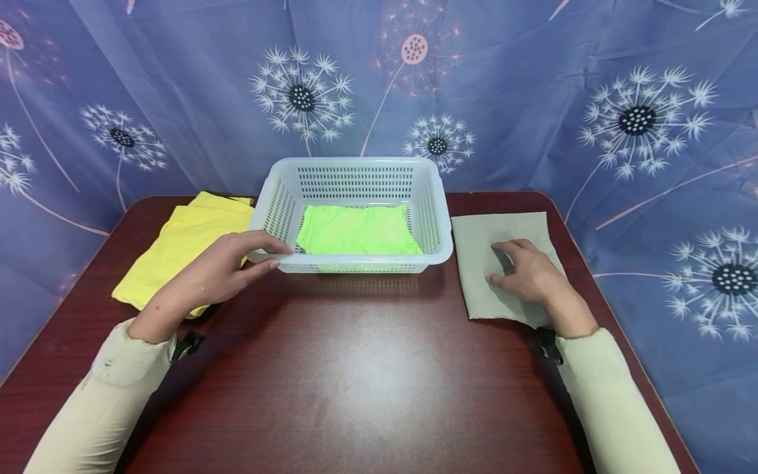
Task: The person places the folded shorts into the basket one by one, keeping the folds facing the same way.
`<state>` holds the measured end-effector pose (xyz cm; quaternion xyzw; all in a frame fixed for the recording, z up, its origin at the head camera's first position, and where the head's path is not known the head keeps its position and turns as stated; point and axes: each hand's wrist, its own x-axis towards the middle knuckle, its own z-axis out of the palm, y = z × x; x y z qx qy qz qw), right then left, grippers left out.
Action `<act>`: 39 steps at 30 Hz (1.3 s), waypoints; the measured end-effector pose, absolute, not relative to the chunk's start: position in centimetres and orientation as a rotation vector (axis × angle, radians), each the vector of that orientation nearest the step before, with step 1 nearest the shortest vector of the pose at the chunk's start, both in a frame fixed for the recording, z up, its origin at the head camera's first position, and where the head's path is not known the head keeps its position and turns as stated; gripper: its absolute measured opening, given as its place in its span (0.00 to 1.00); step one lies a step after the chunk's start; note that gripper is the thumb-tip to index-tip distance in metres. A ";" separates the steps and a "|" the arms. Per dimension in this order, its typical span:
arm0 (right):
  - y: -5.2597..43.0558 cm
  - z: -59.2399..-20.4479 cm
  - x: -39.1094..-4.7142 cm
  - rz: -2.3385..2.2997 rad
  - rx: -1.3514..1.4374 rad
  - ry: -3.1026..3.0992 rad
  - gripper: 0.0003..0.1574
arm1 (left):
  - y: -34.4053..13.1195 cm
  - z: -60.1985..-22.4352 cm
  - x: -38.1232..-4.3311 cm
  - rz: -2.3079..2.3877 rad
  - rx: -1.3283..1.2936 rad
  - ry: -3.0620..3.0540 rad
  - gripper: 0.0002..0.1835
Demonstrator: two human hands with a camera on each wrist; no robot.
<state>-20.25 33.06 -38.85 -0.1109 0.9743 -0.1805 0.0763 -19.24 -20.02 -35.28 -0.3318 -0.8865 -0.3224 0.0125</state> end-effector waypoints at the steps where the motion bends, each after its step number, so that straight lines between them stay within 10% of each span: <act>1: 33.0 -38.8 -20.1 -0.545 -0.314 2.916 0.43 | -20.0 -35.3 -19.2 -1.001 -1.033 -2.764 0.14; 39: 33.2 -38.1 -18.5 -0.496 -0.364 2.889 0.44 | -20.0 -35.2 -19.2 -1.007 -1.038 -2.746 0.14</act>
